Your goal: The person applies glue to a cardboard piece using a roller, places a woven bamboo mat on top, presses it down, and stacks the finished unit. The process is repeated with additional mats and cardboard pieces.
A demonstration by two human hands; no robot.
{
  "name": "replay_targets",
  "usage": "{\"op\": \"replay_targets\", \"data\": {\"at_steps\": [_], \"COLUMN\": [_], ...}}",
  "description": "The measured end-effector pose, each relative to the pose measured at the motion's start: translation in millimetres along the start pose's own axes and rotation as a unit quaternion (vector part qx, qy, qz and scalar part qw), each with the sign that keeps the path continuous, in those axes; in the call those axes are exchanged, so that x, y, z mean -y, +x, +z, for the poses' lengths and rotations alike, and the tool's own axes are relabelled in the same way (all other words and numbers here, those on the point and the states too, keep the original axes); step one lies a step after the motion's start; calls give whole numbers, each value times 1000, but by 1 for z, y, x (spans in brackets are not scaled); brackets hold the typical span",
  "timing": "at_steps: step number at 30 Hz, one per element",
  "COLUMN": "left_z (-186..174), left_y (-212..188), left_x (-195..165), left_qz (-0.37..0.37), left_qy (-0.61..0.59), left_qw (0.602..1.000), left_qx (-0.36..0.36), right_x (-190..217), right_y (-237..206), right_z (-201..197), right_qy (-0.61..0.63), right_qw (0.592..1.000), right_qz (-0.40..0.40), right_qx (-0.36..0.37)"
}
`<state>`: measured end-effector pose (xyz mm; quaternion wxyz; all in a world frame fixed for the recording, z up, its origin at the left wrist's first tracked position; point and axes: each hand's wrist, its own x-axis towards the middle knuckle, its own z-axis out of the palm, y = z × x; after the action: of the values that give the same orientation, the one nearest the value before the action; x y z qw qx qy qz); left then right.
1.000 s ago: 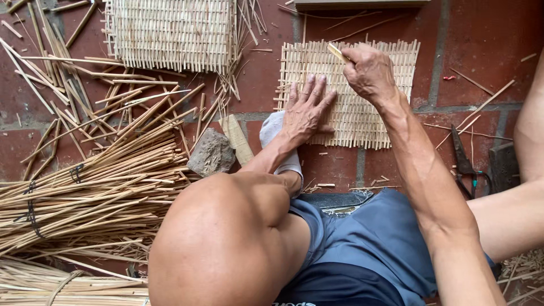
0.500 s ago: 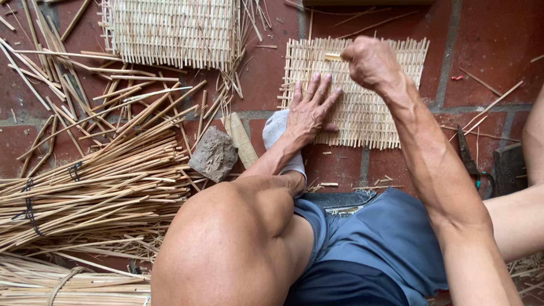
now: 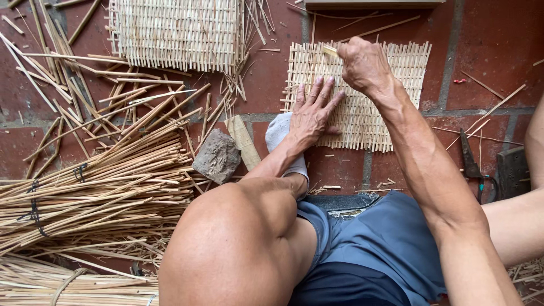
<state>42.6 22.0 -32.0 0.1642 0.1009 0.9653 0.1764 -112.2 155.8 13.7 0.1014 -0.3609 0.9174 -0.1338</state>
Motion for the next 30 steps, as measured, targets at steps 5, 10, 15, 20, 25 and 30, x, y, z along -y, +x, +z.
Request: {"op": "replay_targets", "data": {"at_steps": [5, 10, 15, 20, 25, 30], "left_z": [7, 0, -12, -13, -18, -23], "left_y": [-8, -13, -39, -62, -51, -49], "left_x": [2, -9, -21, -24, -25, -32], "left_qz": [19, 49, 87, 60, 56, 37], "left_qy": [0, -13, -39, -74, -25, -29], "left_qw": [999, 995, 972, 962, 963, 969], "left_qx": [-47, -86, -214, -257, -262, -244], "right_x": [-12, -66, -116, -216, -293, -322], "right_y": [-21, -121, -208, -230, -203, -206], "right_z": [-8, -29, -78, -206, -235, -233], "right_qy": [98, 171, -45, -397, -203, -211], "right_qw": [987, 929, 935, 801, 876, 877], "right_qz": [-12, 246, 185, 227, 317, 298], "right_qx": [-129, -219, -298, -387, -302, -313]}}
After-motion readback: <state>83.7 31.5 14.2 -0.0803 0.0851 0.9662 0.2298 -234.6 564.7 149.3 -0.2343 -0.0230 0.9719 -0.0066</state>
